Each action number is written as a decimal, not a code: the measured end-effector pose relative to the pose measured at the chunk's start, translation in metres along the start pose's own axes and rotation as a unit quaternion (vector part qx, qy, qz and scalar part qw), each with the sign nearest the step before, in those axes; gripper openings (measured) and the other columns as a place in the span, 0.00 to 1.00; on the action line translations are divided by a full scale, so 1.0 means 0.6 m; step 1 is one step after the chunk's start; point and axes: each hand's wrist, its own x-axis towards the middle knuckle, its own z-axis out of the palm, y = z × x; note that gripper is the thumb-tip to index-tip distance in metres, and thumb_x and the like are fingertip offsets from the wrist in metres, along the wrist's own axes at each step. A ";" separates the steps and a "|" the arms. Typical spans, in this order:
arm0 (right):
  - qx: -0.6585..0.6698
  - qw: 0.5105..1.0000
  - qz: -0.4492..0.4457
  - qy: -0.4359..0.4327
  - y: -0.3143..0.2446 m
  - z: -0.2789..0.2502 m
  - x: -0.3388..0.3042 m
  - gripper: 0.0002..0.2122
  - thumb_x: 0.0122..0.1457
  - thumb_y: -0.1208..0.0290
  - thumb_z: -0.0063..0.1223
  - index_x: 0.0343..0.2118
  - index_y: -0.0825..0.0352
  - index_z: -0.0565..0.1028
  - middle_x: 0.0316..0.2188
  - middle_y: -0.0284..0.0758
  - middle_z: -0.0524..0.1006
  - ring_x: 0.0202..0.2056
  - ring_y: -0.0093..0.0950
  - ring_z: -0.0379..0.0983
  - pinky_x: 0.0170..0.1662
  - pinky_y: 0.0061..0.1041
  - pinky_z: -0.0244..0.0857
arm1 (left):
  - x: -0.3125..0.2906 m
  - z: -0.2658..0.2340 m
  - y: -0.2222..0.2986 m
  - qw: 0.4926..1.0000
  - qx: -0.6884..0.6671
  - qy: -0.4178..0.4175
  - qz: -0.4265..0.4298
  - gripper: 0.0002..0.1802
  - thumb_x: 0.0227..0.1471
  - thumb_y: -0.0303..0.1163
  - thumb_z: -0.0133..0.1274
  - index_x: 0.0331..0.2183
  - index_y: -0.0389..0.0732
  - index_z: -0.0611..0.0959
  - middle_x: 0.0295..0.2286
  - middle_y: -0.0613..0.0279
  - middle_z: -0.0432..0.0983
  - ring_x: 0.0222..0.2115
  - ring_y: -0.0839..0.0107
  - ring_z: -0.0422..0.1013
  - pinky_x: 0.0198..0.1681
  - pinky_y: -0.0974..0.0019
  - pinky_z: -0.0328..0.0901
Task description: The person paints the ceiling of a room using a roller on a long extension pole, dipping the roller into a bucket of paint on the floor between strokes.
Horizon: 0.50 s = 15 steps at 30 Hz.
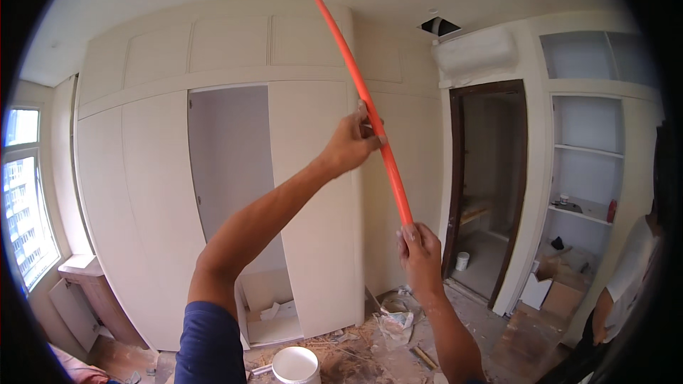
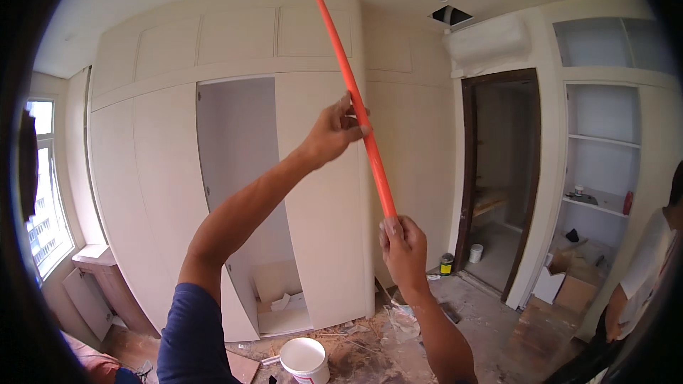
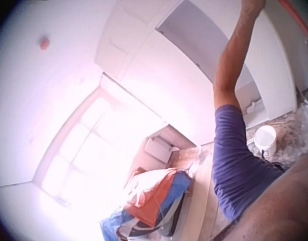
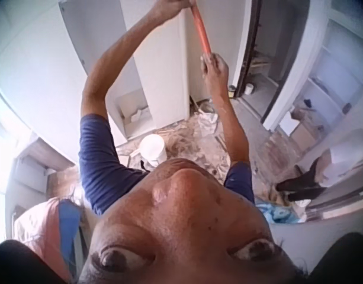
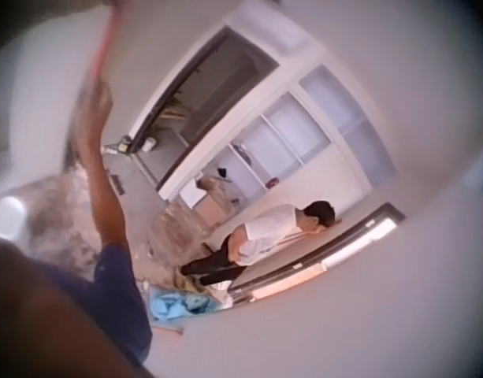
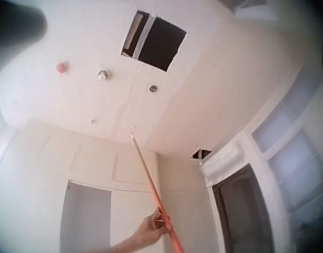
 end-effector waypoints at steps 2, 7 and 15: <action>0.024 1.000 0.000 0.006 -0.016 -0.028 -0.054 0.14 0.68 0.61 0.50 0.32 0.68 0.71 0.21 0.25 0.68 0.20 0.12 0.60 0.20 0.14 0.52 | -0.037 0.044 0.050 1.000 -0.003 -0.006 0.015 0.33 0.54 0.24 0.57 0.57 0.28 0.62 0.45 0.54 0.69 0.43 0.68 0.72 0.48 0.64 0.71; 0.015 0.998 0.046 0.027 -0.088 -0.080 -0.177 0.11 0.67 0.63 0.51 0.34 0.67 0.71 0.25 0.26 0.69 0.23 0.13 0.62 0.23 0.12 0.55 | -0.107 0.105 0.171 0.996 -0.040 -0.072 0.042 0.46 0.56 0.26 0.56 0.64 0.23 0.45 0.48 0.51 0.66 0.44 0.64 0.72 0.48 0.63 0.71; -0.031 0.998 -0.003 0.049 -0.160 -0.125 -0.328 0.15 0.66 0.56 0.50 0.34 0.65 0.70 0.18 0.27 0.67 0.13 0.13 0.55 0.15 0.13 0.48 | -0.187 0.176 0.293 0.987 0.007 -0.120 0.109 0.62 0.53 0.32 0.63 0.66 0.32 0.31 0.51 0.45 0.65 0.45 0.63 0.72 0.49 0.63 0.69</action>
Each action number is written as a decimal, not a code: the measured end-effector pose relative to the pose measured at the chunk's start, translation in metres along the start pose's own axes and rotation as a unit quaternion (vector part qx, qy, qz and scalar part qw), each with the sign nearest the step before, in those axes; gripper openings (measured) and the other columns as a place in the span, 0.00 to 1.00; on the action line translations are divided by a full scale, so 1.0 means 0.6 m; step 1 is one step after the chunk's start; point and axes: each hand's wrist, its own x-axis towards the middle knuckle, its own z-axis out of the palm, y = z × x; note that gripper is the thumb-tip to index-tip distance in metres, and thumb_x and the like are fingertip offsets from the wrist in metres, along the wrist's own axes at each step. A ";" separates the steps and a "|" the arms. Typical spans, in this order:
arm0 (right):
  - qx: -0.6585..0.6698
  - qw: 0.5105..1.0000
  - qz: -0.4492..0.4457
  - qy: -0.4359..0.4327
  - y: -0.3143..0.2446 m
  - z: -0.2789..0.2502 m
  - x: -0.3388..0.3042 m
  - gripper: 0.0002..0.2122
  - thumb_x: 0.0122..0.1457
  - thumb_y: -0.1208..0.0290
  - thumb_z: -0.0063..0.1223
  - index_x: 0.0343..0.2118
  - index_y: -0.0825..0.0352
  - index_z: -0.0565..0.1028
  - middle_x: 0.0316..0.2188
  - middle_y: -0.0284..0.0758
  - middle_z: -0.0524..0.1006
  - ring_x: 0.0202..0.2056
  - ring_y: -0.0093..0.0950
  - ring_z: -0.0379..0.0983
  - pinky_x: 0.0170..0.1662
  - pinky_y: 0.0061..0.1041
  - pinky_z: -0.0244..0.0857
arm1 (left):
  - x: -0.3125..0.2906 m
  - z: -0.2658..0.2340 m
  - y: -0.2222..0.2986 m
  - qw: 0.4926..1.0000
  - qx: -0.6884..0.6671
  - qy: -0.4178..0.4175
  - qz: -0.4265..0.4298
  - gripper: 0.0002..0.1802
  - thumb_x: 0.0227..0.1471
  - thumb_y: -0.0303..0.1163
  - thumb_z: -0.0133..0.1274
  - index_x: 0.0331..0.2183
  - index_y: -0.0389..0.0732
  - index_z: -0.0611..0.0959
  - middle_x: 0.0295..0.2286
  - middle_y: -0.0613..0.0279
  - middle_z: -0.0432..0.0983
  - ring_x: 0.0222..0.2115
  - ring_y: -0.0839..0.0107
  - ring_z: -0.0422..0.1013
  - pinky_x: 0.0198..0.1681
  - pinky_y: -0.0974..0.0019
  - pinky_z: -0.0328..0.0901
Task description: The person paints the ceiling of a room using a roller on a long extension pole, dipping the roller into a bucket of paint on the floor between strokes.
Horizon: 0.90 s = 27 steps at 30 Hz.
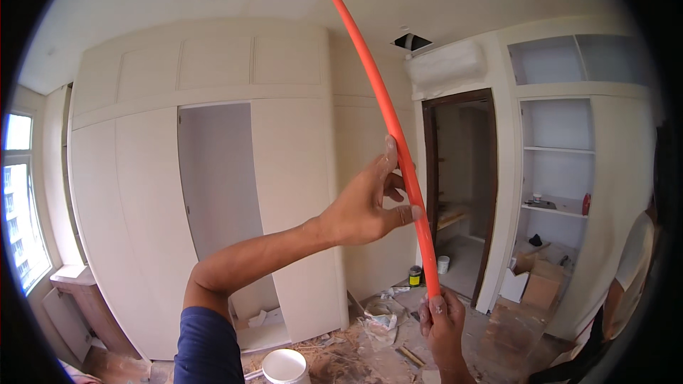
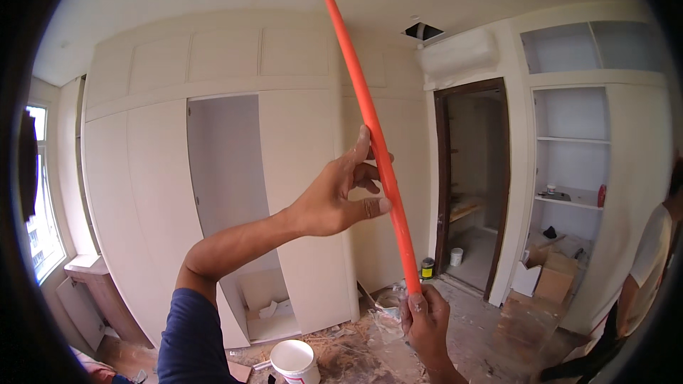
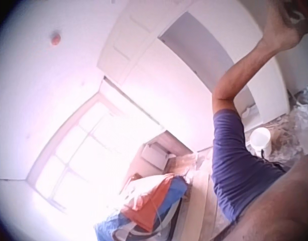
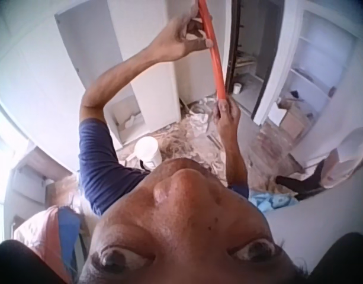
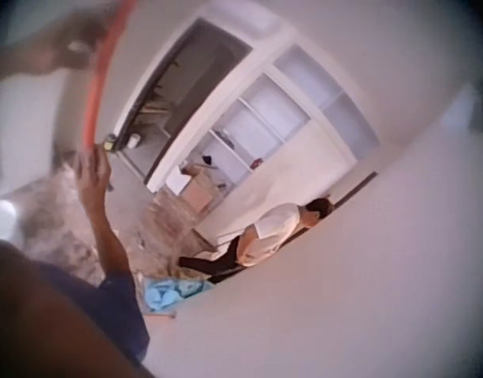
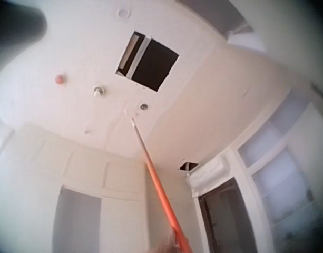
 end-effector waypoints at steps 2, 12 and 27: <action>0.006 1.000 0.020 0.023 -0.012 -0.009 -0.029 0.15 0.66 0.56 0.50 0.34 0.66 0.70 0.18 0.28 0.68 0.12 0.13 0.56 0.15 0.14 0.49 | -0.011 0.016 0.029 1.000 0.004 -0.010 0.011 0.63 0.53 0.33 0.64 0.66 0.34 0.31 0.52 0.45 0.64 0.45 0.63 0.71 0.50 0.62 0.68; -0.017 0.999 -0.008 0.028 -0.010 -0.061 -0.132 0.18 0.66 0.52 0.50 0.34 0.65 0.70 0.16 0.26 0.67 0.12 0.14 0.57 0.14 0.15 0.50 | -0.058 0.070 0.101 0.995 -0.066 -0.035 0.065 0.61 0.55 0.29 0.62 0.67 0.38 0.31 0.54 0.48 0.62 0.46 0.64 0.70 0.49 0.62 0.68; -0.042 0.998 0.047 -0.018 -0.002 -0.007 -0.070 0.19 0.67 0.51 0.48 0.32 0.65 0.70 0.16 0.26 0.67 0.11 0.14 0.57 0.14 0.14 0.50 | -0.036 0.028 0.025 0.989 -0.119 0.073 -0.051 0.49 0.62 0.27 0.51 0.68 0.40 0.34 0.40 0.55 0.71 0.36 0.73 0.73 0.38 0.67 0.76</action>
